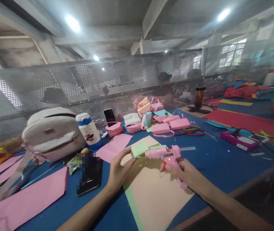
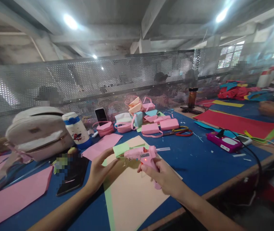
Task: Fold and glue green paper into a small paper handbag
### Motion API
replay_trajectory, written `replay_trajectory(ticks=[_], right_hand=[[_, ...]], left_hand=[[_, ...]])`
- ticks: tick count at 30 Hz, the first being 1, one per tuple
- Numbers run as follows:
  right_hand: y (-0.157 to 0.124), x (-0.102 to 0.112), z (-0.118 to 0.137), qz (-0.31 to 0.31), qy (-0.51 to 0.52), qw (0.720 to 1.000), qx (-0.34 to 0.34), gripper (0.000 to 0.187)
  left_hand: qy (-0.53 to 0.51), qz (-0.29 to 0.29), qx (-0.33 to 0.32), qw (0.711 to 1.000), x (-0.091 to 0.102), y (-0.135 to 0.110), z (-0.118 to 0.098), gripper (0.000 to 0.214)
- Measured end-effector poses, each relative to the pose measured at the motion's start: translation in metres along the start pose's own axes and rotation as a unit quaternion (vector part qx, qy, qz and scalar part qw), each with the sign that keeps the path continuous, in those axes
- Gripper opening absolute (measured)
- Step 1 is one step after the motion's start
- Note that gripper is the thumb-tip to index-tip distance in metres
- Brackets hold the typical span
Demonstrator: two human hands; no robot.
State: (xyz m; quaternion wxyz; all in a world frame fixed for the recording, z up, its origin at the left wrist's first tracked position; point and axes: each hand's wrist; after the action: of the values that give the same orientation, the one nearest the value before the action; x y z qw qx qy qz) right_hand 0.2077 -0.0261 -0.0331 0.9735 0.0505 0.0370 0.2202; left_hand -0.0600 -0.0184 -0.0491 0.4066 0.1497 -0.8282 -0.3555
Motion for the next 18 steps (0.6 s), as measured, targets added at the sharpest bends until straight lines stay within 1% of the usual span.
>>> replay_trajectory(ticks=[4, 13, 18], right_hand=[[0.002, -0.005, -0.003, -0.005, 0.017, 1.0, 0.001, 0.06], [0.001, -0.007, -0.004, -0.026, 0.035, 0.999, -0.029, 0.059], [0.005, -0.006, -0.012, -0.014, 0.05, 0.998, -0.037, 0.059]], left_hand=[[-0.006, 0.001, -0.001, 1.0, 0.0, 0.0, 0.001, 0.027], [-0.015, 0.001, 0.001, 1.0, 0.0, 0.0, 0.0, 0.029], [-0.017, -0.003, 0.002, 1.0, 0.0, 0.0, 0.001, 0.028]])
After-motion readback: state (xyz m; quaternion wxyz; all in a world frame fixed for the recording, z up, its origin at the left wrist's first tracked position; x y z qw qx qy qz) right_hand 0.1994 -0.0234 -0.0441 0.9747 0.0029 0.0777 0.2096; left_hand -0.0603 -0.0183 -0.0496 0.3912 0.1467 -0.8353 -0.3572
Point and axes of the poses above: each hand's wrist, its own y-axis towards the middle knuckle, its own x-axis out of the back of the hand, z = x × y, and after that the axes turned 15 degrees about y, right-handed
